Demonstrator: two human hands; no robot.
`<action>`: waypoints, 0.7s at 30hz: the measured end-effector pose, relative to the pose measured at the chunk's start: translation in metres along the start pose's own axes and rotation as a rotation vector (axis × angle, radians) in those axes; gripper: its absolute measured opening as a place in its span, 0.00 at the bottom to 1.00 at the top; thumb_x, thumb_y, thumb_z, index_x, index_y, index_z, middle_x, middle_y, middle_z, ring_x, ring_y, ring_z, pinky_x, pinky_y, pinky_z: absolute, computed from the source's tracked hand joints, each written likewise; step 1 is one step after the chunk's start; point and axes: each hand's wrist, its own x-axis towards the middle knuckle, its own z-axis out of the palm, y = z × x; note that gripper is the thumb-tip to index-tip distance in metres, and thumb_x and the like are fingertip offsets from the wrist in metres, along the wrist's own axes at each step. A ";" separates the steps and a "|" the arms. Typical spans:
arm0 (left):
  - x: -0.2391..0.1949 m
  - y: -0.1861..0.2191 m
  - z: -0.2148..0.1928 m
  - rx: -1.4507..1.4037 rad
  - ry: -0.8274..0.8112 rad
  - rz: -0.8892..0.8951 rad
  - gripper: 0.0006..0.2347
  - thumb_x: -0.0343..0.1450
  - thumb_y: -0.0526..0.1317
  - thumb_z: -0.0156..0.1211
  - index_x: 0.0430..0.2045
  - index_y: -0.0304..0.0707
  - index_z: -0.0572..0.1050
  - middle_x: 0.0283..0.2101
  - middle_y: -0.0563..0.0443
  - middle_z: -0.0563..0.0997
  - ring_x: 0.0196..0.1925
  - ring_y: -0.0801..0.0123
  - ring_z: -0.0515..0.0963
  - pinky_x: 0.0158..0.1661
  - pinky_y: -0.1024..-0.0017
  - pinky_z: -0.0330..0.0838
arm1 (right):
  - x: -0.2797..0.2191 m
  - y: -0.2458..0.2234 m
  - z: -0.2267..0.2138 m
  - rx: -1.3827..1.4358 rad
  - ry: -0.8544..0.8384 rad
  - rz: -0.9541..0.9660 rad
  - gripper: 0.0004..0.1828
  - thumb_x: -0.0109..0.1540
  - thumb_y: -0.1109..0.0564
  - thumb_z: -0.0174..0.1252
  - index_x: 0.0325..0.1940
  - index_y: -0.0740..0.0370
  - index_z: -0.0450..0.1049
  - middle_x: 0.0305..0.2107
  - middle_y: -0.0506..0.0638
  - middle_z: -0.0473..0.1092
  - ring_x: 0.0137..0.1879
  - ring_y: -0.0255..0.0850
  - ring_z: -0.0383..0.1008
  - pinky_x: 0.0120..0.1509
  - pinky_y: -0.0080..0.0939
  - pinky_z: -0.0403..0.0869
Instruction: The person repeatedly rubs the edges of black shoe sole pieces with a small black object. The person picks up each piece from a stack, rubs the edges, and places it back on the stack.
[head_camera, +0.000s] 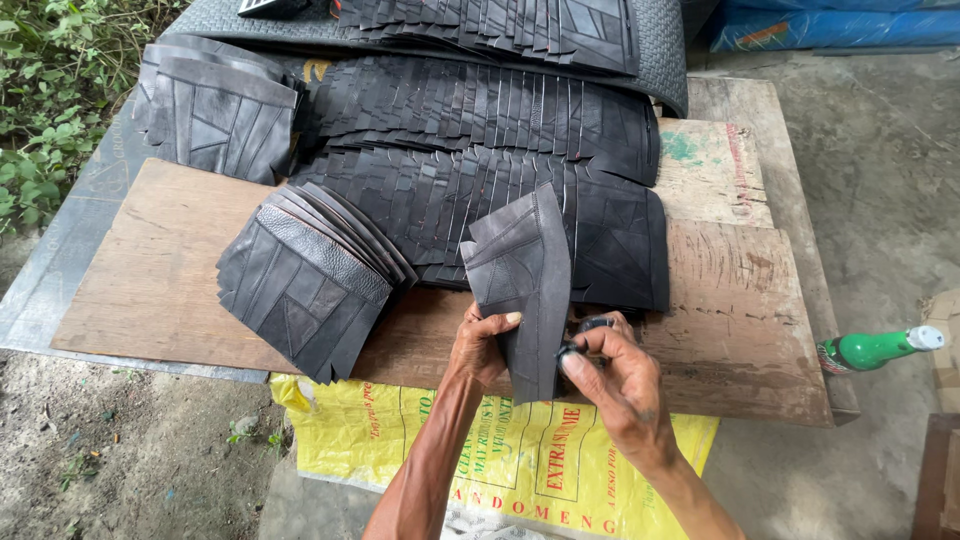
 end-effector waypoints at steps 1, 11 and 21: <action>0.000 0.001 0.000 -0.006 0.002 0.000 0.15 0.59 0.29 0.67 0.40 0.33 0.77 0.39 0.46 0.83 0.40 0.62 0.84 0.48 0.55 0.81 | -0.003 0.002 -0.002 -0.042 -0.028 -0.069 0.12 0.63 0.53 0.63 0.35 0.65 0.74 0.39 0.46 0.61 0.45 0.35 0.61 0.52 0.37 0.65; 0.019 0.076 0.028 0.281 0.128 0.161 0.22 0.63 0.27 0.64 0.52 0.23 0.69 0.45 0.35 0.81 0.46 0.50 0.82 0.53 0.51 0.77 | -0.011 0.062 -0.057 -0.481 0.200 0.063 0.14 0.60 0.45 0.63 0.34 0.58 0.80 0.28 0.51 0.78 0.47 0.42 0.76 0.86 0.58 0.47; 0.166 0.011 0.132 0.944 -0.140 0.179 0.25 0.62 0.25 0.65 0.55 0.23 0.68 0.54 0.32 0.80 0.54 0.53 0.81 0.58 0.63 0.76 | -0.041 0.101 -0.035 -0.487 0.151 0.156 0.14 0.59 0.47 0.64 0.37 0.61 0.80 0.45 0.64 0.74 0.70 0.59 0.60 0.78 0.65 0.48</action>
